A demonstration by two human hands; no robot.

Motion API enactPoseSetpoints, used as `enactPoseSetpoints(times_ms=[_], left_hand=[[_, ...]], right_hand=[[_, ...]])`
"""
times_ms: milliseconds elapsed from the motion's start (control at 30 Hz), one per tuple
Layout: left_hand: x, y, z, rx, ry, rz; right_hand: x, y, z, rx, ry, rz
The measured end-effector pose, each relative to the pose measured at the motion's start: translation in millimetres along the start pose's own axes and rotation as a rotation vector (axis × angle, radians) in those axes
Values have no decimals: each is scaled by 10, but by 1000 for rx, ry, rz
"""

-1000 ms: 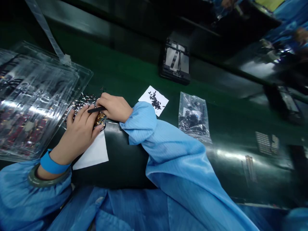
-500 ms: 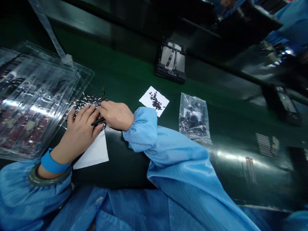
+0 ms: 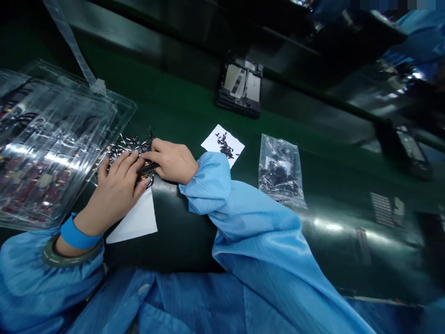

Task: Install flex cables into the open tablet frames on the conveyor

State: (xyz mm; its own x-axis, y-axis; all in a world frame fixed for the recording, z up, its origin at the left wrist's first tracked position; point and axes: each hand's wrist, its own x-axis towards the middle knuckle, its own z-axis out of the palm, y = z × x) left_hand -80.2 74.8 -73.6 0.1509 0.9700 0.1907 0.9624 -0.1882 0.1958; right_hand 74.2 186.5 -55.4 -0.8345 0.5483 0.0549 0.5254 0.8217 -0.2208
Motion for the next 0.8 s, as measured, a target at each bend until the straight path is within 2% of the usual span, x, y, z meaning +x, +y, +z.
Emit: enactPoseSetpoints(times_ms=[133,333,633,800], left_hand=[[-5,-9,12,-1,13,-2],[-2,-13,7,15,12,17],[-9,-26,11,-24,22,5],[-3,-30,6,-6,25,16]], right_hand=[[-9,-71,20,-29,-20,24],[-8,-3,50,105,5,80],[-43,-46,81,-31,-6,68],[-30,-54,27,-1,-80,114]])
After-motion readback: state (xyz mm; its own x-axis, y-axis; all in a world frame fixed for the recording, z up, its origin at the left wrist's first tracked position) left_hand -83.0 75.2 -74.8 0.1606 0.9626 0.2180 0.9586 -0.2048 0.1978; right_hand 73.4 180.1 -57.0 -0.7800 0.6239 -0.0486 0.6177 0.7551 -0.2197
